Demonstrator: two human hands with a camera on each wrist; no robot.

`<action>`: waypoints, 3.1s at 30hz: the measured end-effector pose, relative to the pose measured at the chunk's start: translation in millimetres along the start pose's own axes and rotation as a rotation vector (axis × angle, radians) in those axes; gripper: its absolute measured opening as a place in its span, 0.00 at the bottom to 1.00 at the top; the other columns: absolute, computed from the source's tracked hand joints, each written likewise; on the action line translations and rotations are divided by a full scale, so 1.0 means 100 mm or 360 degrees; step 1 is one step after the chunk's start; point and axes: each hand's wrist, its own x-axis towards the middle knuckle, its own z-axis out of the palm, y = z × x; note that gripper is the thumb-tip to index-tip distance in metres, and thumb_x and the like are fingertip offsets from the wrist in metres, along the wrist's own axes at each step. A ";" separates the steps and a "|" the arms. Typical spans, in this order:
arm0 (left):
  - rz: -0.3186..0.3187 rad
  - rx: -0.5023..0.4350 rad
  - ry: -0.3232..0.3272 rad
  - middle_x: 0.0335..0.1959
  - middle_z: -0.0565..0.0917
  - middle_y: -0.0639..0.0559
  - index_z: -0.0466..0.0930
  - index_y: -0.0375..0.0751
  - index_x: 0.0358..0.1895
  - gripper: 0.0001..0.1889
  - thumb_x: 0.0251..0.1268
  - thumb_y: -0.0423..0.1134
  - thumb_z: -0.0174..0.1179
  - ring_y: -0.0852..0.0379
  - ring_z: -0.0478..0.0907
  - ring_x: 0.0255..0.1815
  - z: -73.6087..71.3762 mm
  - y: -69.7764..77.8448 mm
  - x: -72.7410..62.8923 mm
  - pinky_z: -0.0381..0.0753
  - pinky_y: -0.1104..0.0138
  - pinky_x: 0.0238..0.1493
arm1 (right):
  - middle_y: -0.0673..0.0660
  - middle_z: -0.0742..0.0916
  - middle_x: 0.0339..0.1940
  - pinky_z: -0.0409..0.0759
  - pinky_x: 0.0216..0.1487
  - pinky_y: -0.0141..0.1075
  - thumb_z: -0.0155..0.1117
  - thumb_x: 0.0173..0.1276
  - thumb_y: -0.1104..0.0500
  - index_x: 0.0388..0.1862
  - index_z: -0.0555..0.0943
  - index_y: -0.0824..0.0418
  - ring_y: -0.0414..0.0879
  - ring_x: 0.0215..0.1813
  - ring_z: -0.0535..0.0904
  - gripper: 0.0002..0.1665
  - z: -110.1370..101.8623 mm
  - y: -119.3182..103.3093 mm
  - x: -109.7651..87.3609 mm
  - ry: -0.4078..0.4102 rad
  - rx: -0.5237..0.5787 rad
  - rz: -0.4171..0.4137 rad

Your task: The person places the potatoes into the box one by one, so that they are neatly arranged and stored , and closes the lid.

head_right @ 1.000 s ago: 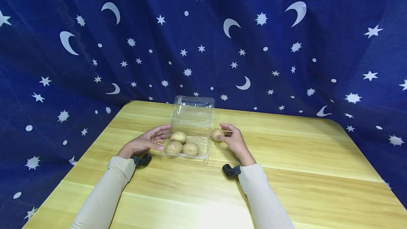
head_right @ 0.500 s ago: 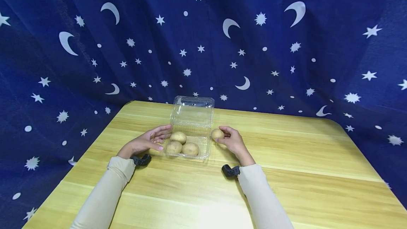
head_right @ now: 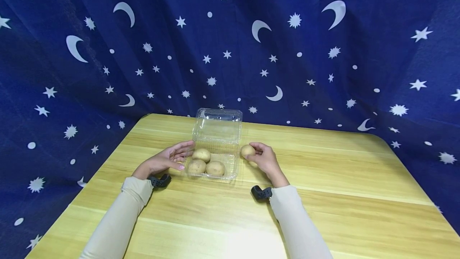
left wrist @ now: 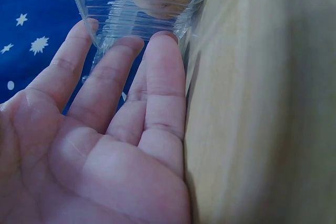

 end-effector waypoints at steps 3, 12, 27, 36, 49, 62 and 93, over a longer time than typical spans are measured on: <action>-0.0003 -0.0003 0.0005 0.88 0.48 0.28 0.44 0.27 0.87 0.56 0.66 0.34 0.76 0.27 0.49 0.86 0.00 0.01 0.00 0.70 0.69 0.72 | 0.78 0.82 0.67 0.78 0.46 0.26 0.71 0.70 0.72 0.72 0.74 0.80 0.59 0.58 0.80 0.33 -0.01 -0.01 0.00 0.0038 0.0023 0.0007; 0.0000 -0.0018 0.0002 0.88 0.48 0.28 0.44 0.27 0.87 0.56 0.66 0.34 0.76 0.27 0.48 0.86 0.00 0.00 0.00 0.70 0.71 0.70 | 0.74 0.80 0.70 0.78 0.51 0.27 0.72 0.71 0.70 0.74 0.75 0.75 0.56 0.61 0.78 0.34 -0.05 -0.05 0.02 0.0143 0.0047 0.0049; -0.0019 0.0014 0.0009 0.88 0.49 0.29 0.44 0.28 0.87 0.55 0.67 0.34 0.75 0.28 0.49 0.87 -0.01 0.00 0.00 0.67 0.60 0.77 | 0.75 0.81 0.66 0.79 0.51 0.22 0.70 0.69 0.76 0.72 0.76 0.76 0.37 0.49 0.80 0.32 -0.06 -0.20 0.03 0.0211 0.0165 -0.0043; -0.0012 0.0015 0.0013 0.88 0.49 0.28 0.44 0.27 0.87 0.55 0.67 0.33 0.75 0.27 0.49 0.86 0.00 0.01 0.00 0.69 0.67 0.73 | 0.75 0.80 0.69 0.79 0.55 0.23 0.69 0.69 0.75 0.73 0.75 0.77 0.47 0.57 0.81 0.33 -0.05 -0.28 -0.02 0.0100 0.0183 -0.0145; -0.0002 0.0003 0.0012 0.88 0.49 0.28 0.44 0.27 0.87 0.55 0.66 0.32 0.75 0.27 0.49 0.86 -0.02 -0.01 0.00 0.70 0.69 0.72 | 0.74 0.81 0.66 0.78 0.61 0.24 0.71 0.68 0.75 0.71 0.76 0.78 0.46 0.57 0.80 0.32 0.00 -0.30 -0.01 -0.0028 0.0146 -0.0297; -0.0007 -0.0009 0.0013 0.88 0.49 0.28 0.44 0.27 0.87 0.56 0.66 0.33 0.75 0.27 0.49 0.86 -0.02 -0.01 0.00 0.70 0.71 0.70 | 0.75 0.82 0.67 0.82 0.59 0.27 0.73 0.69 0.74 0.70 0.78 0.77 0.63 0.62 0.84 0.31 0.11 -0.34 -0.04 -0.0141 0.0101 -0.0332; -0.0004 0.0007 0.0017 0.87 0.49 0.28 0.44 0.27 0.87 0.57 0.65 0.35 0.76 0.27 0.49 0.86 0.00 0.01 0.00 0.68 0.64 0.74 | 0.74 0.87 0.61 0.82 0.66 0.56 0.76 0.67 0.72 0.66 0.81 0.77 0.68 0.60 0.86 0.29 0.33 -0.40 -0.04 -0.0247 -0.0100 -0.0509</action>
